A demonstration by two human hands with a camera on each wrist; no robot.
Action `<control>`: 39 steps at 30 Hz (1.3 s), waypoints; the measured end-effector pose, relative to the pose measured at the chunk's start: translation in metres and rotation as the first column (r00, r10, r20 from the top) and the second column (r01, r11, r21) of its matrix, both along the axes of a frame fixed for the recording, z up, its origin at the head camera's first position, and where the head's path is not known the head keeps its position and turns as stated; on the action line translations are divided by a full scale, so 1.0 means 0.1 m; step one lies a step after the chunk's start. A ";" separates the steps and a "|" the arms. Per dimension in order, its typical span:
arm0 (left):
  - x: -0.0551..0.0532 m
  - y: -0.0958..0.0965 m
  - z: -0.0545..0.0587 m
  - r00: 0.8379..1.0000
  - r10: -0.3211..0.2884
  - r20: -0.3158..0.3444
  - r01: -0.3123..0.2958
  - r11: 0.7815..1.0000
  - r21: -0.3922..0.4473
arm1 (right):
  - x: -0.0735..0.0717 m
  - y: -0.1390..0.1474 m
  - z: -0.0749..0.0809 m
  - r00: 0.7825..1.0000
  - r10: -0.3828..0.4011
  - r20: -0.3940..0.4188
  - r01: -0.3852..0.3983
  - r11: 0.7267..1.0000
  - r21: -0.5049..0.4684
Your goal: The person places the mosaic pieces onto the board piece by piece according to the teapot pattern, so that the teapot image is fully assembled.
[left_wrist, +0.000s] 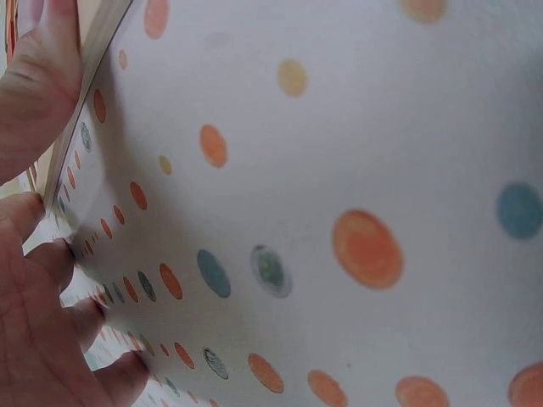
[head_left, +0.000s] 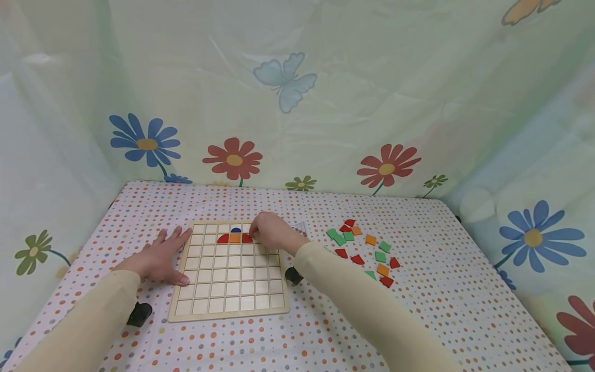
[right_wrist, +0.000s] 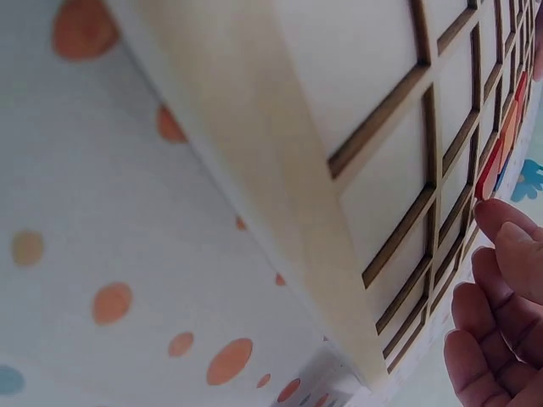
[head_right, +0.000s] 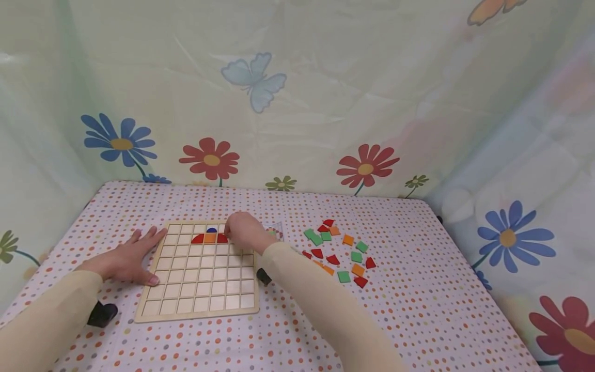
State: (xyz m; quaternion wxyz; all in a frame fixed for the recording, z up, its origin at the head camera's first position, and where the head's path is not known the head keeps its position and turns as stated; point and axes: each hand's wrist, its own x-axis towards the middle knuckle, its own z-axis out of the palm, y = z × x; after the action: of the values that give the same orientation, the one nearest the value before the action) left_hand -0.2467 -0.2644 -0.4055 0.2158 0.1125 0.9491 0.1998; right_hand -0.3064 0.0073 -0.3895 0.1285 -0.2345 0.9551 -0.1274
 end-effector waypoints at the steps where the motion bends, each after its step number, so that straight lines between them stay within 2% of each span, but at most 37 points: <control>1: 0.00 0.00 0.00 1.000 0.001 -0.002 -0.001 1.000 -0.002 | 0.00 0.00 -0.01 1.000 0.003 -0.005 -0.003 1.000 0.000; 10: 0.00 0.00 -0.01 1.000 0.002 -0.008 -0.002 1.000 -0.008 | 0.03 0.08 0.05 0.999 -0.021 -0.030 0.019 0.998 -0.052; 17: 0.01 0.00 -0.01 1.000 0.001 -0.009 -0.001 1.000 0.000 | 0.09 0.33 0.13 0.998 -0.061 -0.003 0.060 0.987 -0.149; 27: 0.01 0.02 0.01 1.000 0.011 -0.006 -0.011 1.000 -0.008 | 0.15 1.08 0.22 0.993 -0.118 -0.016 0.112 0.971 -0.212; 34: 0.01 0.01 -0.02 1.000 0.014 0.000 -0.014 1.000 0.001 | 0.16 1.66 0.17 0.975 -0.221 -0.022 0.212 0.956 -0.204; 39: 0.00 0.02 -0.02 1.000 0.012 0.001 -0.012 1.000 -0.011 | 0.19 1.94 0.11 0.955 -0.296 -0.023 0.288 0.942 -0.175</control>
State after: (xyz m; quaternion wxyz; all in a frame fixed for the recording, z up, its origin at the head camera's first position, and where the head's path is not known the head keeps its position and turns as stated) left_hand -0.2464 -0.2626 -0.4073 0.2154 0.1053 0.9509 0.1959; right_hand -0.2871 0.2016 -0.3786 0.0641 -0.1036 0.9678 -0.2202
